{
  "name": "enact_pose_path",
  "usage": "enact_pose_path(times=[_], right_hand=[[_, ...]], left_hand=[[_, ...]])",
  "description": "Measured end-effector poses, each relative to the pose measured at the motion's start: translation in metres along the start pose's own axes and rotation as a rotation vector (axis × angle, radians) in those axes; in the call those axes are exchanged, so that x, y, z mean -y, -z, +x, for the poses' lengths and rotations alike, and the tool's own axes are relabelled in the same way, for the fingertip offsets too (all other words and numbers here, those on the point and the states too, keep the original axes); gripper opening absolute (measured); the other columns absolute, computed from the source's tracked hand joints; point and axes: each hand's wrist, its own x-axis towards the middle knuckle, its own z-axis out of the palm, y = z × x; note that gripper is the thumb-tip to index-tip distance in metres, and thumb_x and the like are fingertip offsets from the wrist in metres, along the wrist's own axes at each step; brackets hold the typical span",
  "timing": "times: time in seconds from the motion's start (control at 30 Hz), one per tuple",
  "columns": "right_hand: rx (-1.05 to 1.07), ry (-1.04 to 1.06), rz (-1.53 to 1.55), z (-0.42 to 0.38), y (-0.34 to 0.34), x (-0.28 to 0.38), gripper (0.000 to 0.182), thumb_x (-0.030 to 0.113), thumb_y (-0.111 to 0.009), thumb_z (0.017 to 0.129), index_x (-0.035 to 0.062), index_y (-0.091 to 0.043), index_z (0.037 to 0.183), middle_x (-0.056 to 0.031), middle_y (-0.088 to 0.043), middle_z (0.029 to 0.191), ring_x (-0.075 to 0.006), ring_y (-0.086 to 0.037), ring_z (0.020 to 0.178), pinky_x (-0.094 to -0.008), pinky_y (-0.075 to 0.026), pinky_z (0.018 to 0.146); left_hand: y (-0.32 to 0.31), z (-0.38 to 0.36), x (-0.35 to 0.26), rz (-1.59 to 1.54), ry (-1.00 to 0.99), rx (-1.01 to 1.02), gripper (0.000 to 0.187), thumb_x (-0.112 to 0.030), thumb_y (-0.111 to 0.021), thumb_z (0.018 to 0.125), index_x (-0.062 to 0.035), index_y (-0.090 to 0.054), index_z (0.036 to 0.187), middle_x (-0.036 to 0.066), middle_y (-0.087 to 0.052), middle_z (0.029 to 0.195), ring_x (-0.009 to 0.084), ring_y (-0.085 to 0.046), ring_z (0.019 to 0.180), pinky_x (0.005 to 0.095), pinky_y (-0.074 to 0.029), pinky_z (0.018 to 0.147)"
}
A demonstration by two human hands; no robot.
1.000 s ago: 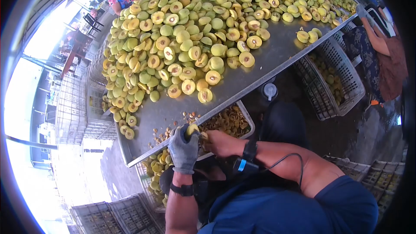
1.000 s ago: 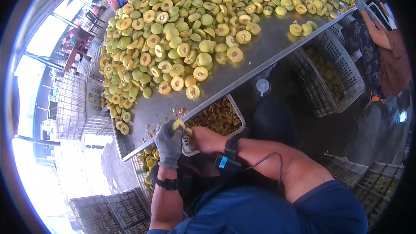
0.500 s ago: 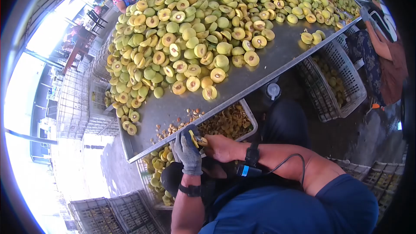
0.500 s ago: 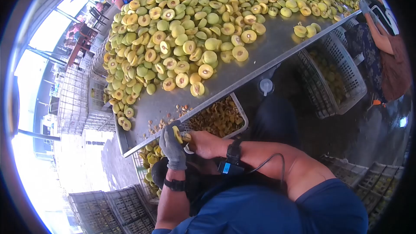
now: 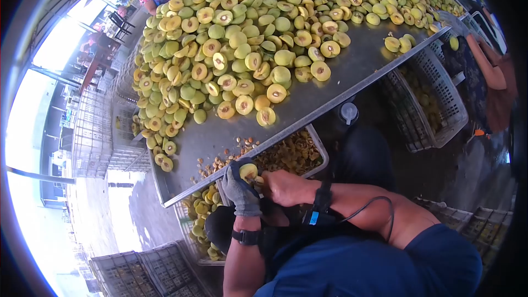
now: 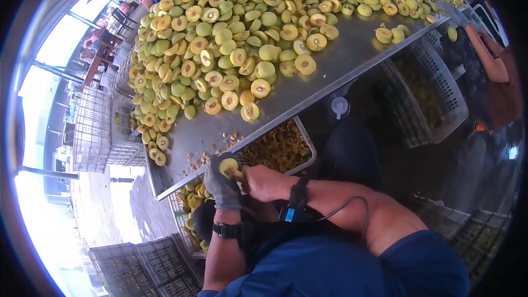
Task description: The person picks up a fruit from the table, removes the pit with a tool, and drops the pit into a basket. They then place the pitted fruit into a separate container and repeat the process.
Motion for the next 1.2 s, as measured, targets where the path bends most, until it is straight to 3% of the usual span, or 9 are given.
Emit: enact_pose_path(times=[0.17, 0.4, 0.53, 0.67, 0.7, 0.73, 0.8, 1.0, 1.2], right_hand=[[0.563, -0.430, 0.931, -0.008, 0.007, 0.005, 0.027, 0.027, -0.059, 0.107, 0.0113, -0.053, 0.086, 0.0062, -0.043, 0.067, -0.0041, -0.040, 0.051, -0.0245, -0.035, 0.044], [0.220, -0.473, 0.685, -0.010, 0.010, 0.022, 0.023, 0.022, -0.060, 0.102, 0.0054, -0.058, 0.087, -0.0012, -0.051, 0.065, -0.0112, -0.050, 0.048, -0.0299, -0.040, 0.042], [0.155, -0.688, 0.583, -0.008, -0.009, -0.018, 0.025, 0.026, -0.061, 0.101, 0.0033, -0.058, 0.091, -0.0035, -0.052, 0.066, -0.0144, -0.051, 0.047, -0.0330, -0.041, 0.040], [0.108, -0.630, 0.732, -0.010, 0.002, 0.001, 0.031, 0.034, -0.056, 0.107, 0.0065, -0.052, 0.093, 0.0000, -0.049, 0.069, -0.0105, -0.047, 0.048, -0.0307, -0.041, 0.042], [0.074, -0.610, 0.770, -0.011, 0.002, 0.002, 0.031, 0.035, -0.055, 0.107, 0.0068, -0.052, 0.093, 0.0002, -0.049, 0.070, -0.0102, -0.047, 0.050, -0.0303, -0.042, 0.043], [0.040, -0.589, 0.805, -0.010, 0.002, 0.001, 0.032, 0.035, -0.054, 0.107, 0.0071, -0.052, 0.093, 0.0005, -0.048, 0.070, -0.0099, -0.048, 0.051, -0.0299, -0.042, 0.044], [-0.062, -0.494, 0.718, -0.006, 0.002, 0.002, 0.034, 0.038, -0.054, 0.106, 0.0045, -0.058, 0.101, -0.0019, -0.054, 0.070, -0.0108, -0.054, 0.054, -0.0296, -0.047, 0.047], [-0.180, -0.443, 0.757, 0.010, 0.019, 0.015, 0.026, 0.025, -0.064, 0.103, 0.0005, -0.059, 0.110, -0.0039, -0.060, 0.076, -0.0110, -0.057, 0.056, -0.0280, -0.047, 0.049], [-0.189, -0.409, 0.785, 0.022, 0.033, 0.014, 0.025, 0.020, -0.066, 0.103, 0.0005, -0.057, 0.118, 0.0002, -0.057, 0.077, -0.0064, -0.051, 0.055, -0.0241, -0.043, 0.050]], left_hand=[[0.004, -0.003, -0.016, -0.366, 0.163, 0.258, 0.037, -0.030, -0.048, 0.109, 0.0010, -0.068, 0.108, 0.008, -0.072, 0.100, 0.0169, -0.068, 0.087, 0.0311, -0.057, 0.079], [0.050, 0.020, 0.005, -0.122, 0.012, -0.017, 0.031, -0.025, -0.058, 0.105, 0.0017, -0.064, 0.120, 0.012, -0.073, 0.111, 0.0223, -0.071, 0.094, 0.0361, -0.062, 0.080], [0.120, 0.025, -0.006, -0.424, 0.243, -0.335, 0.032, -0.022, -0.059, 0.103, 0.0058, -0.072, 0.099, 0.016, -0.074, 0.096, 0.0252, -0.071, 0.084, 0.0366, -0.063, 0.072], [0.221, 0.013, 0.011, 0.047, 0.166, -0.486, 0.024, -0.018, -0.063, 0.100, 0.0033, -0.073, 0.099, 0.008, -0.073, 0.089, 0.0194, -0.068, 0.075, 0.0324, -0.056, 0.072], [0.258, 0.016, 0.023, 0.683, 0.251, -0.439, 0.022, -0.016, -0.066, 0.097, 0.0044, -0.073, 0.101, 0.007, -0.073, 0.088, 0.0174, -0.067, 0.076, 0.0348, -0.054, 0.071], [0.231, 0.013, -0.018, 1.007, 0.200, -0.454, 0.021, -0.012, -0.067, 0.094, 0.0056, -0.072, 0.105, 0.005, -0.071, 0.086, 0.0149, -0.065, 0.075, 0.0333, -0.052, 0.070], [0.223, 0.043, -0.019, 0.530, 0.049, -0.450, 0.021, -0.010, -0.068, 0.094, 0.0055, -0.073, 0.107, 0.006, -0.072, 0.090, 0.0141, -0.064, 0.077, 0.0309, -0.051, 0.070], [0.071, 0.161, -0.049, 0.411, 0.108, 0.015, 0.036, -0.012, -0.072, 0.092, 0.0021, -0.069, 0.125, 0.006, -0.071, 0.096, 0.0121, -0.064, 0.079, 0.0271, -0.052, 0.070], [0.001, 0.264, 0.071, 0.547, 0.029, 0.220, 0.043, -0.012, -0.076, 0.088, 0.0003, -0.067, 0.128, 0.009, -0.074, 0.095, 0.0113, -0.067, 0.074, 0.0294, -0.055, 0.065]])
